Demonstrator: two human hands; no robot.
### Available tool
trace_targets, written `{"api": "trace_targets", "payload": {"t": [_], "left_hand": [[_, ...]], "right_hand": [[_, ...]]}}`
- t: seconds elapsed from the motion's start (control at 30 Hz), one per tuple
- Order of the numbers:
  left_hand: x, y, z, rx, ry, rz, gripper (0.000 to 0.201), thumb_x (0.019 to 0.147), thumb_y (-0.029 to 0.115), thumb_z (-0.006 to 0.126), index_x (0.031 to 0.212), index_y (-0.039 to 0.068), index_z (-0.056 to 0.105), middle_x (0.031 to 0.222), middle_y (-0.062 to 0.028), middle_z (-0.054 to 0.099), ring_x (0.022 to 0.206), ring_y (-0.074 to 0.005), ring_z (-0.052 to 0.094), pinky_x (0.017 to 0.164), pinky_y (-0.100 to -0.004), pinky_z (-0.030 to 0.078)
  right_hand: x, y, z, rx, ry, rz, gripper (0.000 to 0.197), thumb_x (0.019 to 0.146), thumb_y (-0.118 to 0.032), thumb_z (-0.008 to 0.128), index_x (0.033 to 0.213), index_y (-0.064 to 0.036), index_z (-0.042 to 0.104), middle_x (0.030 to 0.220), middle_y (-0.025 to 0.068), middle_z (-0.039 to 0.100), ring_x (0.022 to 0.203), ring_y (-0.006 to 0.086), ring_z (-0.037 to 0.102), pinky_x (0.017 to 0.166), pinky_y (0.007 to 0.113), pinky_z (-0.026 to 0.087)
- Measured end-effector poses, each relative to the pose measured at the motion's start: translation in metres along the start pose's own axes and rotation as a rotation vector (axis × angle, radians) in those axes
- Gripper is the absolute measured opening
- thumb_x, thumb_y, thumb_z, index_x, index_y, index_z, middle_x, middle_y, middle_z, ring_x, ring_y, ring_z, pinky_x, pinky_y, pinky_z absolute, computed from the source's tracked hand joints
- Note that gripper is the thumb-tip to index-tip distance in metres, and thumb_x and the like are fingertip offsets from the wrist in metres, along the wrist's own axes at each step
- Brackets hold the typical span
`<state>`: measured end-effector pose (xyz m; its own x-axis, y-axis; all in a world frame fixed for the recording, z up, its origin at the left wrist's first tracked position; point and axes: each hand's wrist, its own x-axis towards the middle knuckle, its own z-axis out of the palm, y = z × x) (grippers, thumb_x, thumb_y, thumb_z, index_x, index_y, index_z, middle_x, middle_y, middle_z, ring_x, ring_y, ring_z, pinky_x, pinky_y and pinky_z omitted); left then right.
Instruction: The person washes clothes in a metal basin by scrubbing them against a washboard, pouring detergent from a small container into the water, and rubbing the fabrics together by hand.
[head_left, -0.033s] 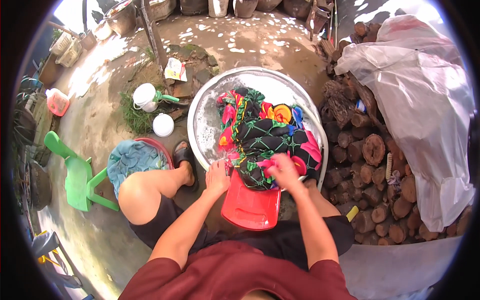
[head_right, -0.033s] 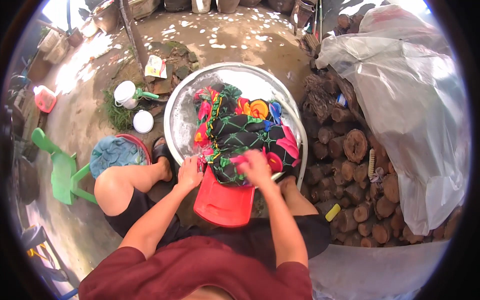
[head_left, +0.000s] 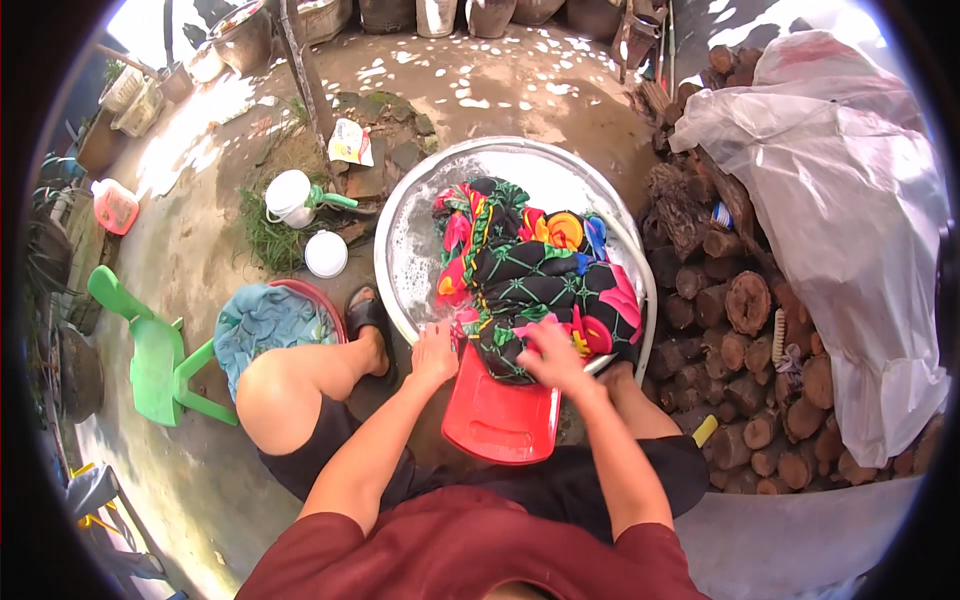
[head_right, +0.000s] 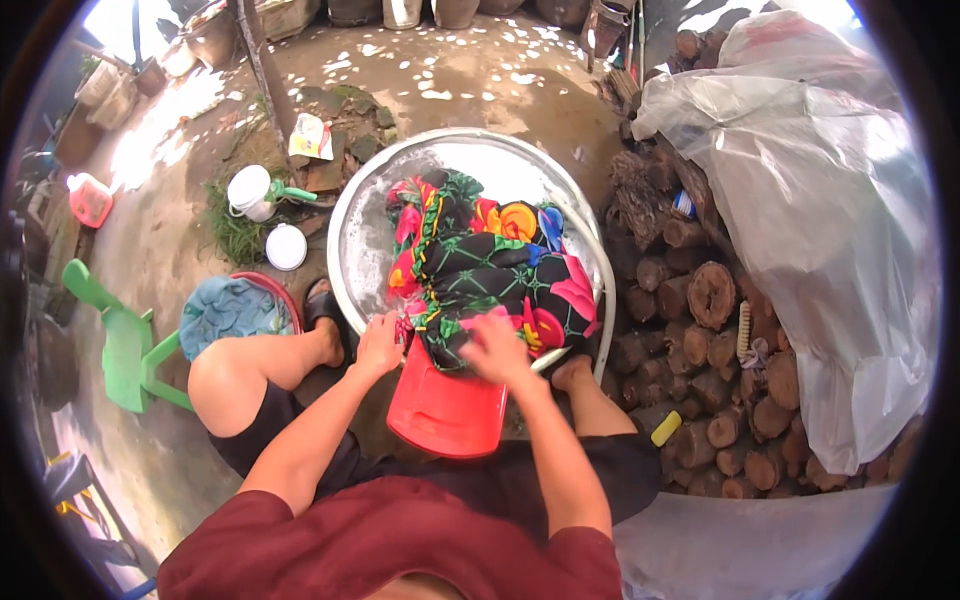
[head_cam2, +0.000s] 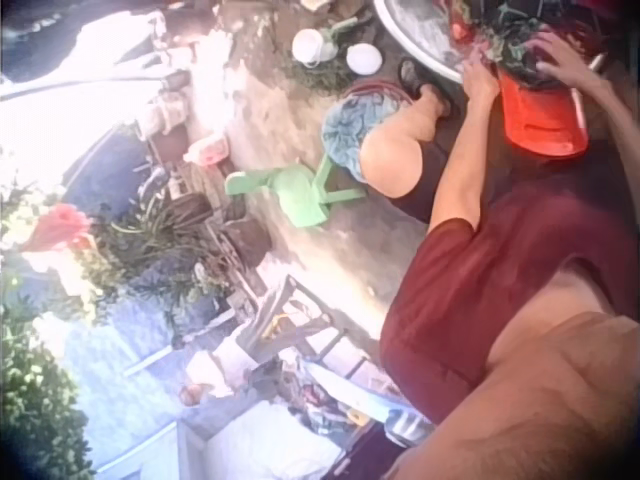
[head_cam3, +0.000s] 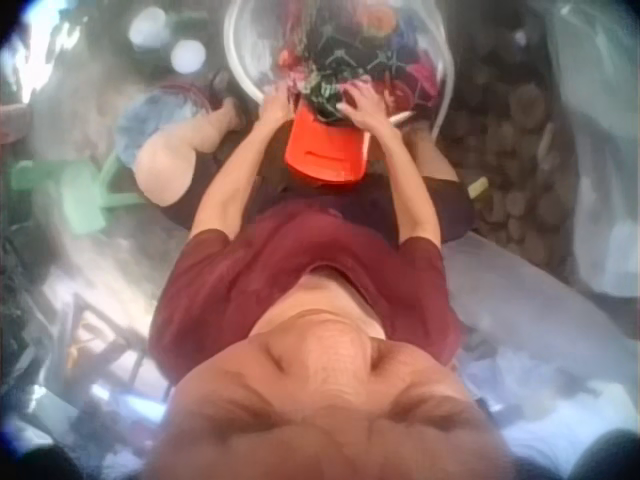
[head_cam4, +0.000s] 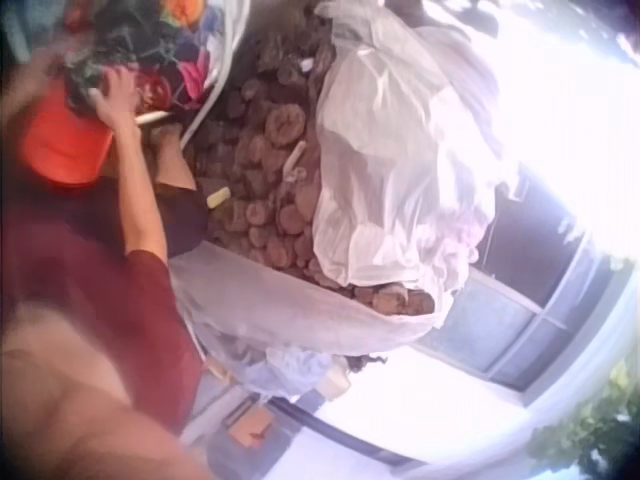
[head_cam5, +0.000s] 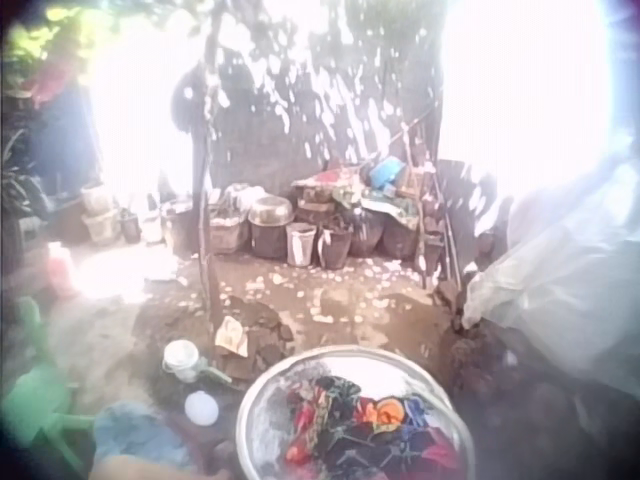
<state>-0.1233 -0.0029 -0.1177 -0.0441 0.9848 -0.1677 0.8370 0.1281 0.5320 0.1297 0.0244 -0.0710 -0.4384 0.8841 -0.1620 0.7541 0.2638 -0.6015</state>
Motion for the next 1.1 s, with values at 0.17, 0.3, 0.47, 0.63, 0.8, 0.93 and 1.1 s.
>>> {"api": "trace_targets", "payload": {"t": [0.17,0.3,0.47,0.63,0.8,0.93,1.1], "left_hand": [[0.046,-0.030,0.031,0.183,-0.150,0.142,0.051,0.071,0.007,0.061,0.121,0.011,0.053,0.114,-0.0176,0.055,0.104,-0.0384,0.053,0.091,-0.0450,0.044],[0.089,-0.031,0.032,-0.181,-0.212,0.083,0.021,0.084,0.013,0.052,0.103,0.007,0.057,0.093,-0.0191,0.061,0.090,-0.0374,0.058,0.081,-0.0434,0.046],[0.150,0.071,-0.106,-0.511,-0.025,0.437,0.012,0.092,0.016,0.047,0.089,0.005,0.047,0.079,-0.0101,0.053,0.076,-0.0215,0.052,0.072,-0.0345,0.043],[0.136,0.141,-0.177,-0.586,0.144,0.614,0.008,0.090,0.013,0.049,0.095,0.007,0.050,0.081,-0.0089,0.054,0.078,-0.0213,0.054,0.073,-0.0346,0.043],[0.130,0.055,-0.097,0.299,0.196,0.680,0.032,0.084,0.012,0.054,0.115,0.010,0.054,0.109,-0.0121,0.059,0.100,-0.0296,0.057,0.087,-0.0459,0.042],[0.102,-0.005,-0.030,0.330,-0.119,0.486,0.043,0.074,0.012,0.064,0.116,0.012,0.054,0.110,-0.0134,0.053,0.108,-0.0335,0.050,0.081,-0.0466,0.040],[0.093,-0.007,-0.008,0.471,-0.191,0.478,0.082,0.071,0.027,0.073,0.141,0.022,0.032,0.145,-0.0115,0.032,0.136,-0.0326,0.027,0.097,-0.0616,0.032]], "right_hand": [[-0.024,-0.026,0.031,-0.197,0.069,-0.044,0.046,0.068,-0.020,0.075,0.108,-0.0104,0.055,0.119,0.0138,0.049,0.117,0.0360,0.043,0.090,0.053,0.039],[0.007,0.017,-0.013,0.106,0.509,-0.002,0.020,0.068,-0.002,0.063,0.087,-0.0028,0.057,0.084,0.0138,0.057,0.082,0.0291,0.058,0.074,0.037,0.046],[0.018,-0.021,-0.165,0.228,0.880,0.079,0.010,0.072,0.003,0.053,0.081,-0.0013,0.053,0.072,0.0022,0.052,0.069,0.0096,0.047,0.064,0.026,0.042],[0.012,-0.004,-0.207,0.363,1.046,0.000,0.019,0.075,0.007,0.050,0.091,-0.0011,0.056,0.080,0.0040,0.057,0.074,0.0110,0.051,0.071,0.026,0.045],[0.008,0.075,-0.116,-0.068,0.763,0.149,0.041,0.067,0.013,0.044,0.101,-0.0037,0.059,0.091,0.0154,0.061,0.087,0.0301,0.059,0.083,0.035,0.046],[0.009,0.062,-0.021,-0.062,0.498,0.087,0.046,0.065,0.011,0.051,0.109,-0.0036,0.056,0.107,0.0186,0.059,0.106,0.0356,0.055,0.092,0.039,0.044],[0.024,-0.006,0.022,-0.224,0.287,0.033,0.054,0.072,-0.005,0.062,0.124,-0.0063,0.048,0.130,0.0162,0.045,0.126,0.0360,0.039,0.105,0.047,0.031]]}}
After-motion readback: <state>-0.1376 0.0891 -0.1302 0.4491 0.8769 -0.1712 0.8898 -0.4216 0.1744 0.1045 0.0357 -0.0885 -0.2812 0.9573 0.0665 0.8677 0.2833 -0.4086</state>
